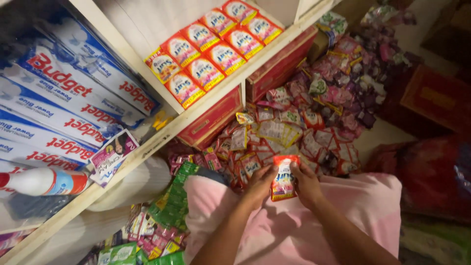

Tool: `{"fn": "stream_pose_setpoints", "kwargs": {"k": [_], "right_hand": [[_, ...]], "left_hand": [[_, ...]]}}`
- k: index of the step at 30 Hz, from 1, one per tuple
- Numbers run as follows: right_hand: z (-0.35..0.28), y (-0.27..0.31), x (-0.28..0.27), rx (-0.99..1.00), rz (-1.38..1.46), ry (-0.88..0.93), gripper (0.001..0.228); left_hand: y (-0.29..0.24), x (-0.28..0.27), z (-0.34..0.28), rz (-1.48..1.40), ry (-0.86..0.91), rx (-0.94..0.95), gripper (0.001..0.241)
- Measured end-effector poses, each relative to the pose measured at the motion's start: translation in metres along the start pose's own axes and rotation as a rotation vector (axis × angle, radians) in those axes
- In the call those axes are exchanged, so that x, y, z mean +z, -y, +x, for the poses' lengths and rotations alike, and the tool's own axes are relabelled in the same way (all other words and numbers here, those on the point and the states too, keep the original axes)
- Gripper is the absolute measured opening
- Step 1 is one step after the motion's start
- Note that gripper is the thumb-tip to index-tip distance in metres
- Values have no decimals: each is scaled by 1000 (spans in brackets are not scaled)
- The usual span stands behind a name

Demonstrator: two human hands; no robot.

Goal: Arranging and placing small detergent and soap packets onto retail shelves.

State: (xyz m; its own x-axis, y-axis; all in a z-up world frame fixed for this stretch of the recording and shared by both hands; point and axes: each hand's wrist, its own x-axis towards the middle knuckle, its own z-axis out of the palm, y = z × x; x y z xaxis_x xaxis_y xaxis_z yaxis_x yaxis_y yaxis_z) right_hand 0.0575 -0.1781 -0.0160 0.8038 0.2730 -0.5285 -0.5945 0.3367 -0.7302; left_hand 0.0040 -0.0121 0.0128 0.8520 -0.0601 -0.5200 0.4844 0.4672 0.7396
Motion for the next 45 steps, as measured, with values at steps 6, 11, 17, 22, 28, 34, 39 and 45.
{"fn": "stream_pose_setpoints", "kwargs": {"k": [6, 11, 17, 22, 28, 34, 39, 45], "right_hand": [[11, 30, 14, -144, -166, 77, 18], [57, 65, 25, -201, -358, 27, 22], [147, 145, 51, -409, -614, 14, 19], [213, 233, 118, -349, -581, 21, 13], [315, 302, 173, -449, -959, 97, 20], [384, 317, 216, -369, -1175, 189, 23], [408, 308, 225, -459, -1102, 238, 20], [418, 299, 229, -434, -1057, 103, 20]], "left_hand": [[-39, 4, -5, 463, -122, 157, 52], [-37, -29, 31, 246, 18, 269, 55], [-25, -66, 68, 524, -137, 127, 63], [-8, -70, 80, 563, -68, 151, 65], [-72, -51, 62, 748, -52, -66, 54], [-23, -73, 88, 689, -14, 180, 63], [-28, -87, 105, 649, 254, -277, 81], [-19, -84, 113, 688, 276, -250, 82]]}}
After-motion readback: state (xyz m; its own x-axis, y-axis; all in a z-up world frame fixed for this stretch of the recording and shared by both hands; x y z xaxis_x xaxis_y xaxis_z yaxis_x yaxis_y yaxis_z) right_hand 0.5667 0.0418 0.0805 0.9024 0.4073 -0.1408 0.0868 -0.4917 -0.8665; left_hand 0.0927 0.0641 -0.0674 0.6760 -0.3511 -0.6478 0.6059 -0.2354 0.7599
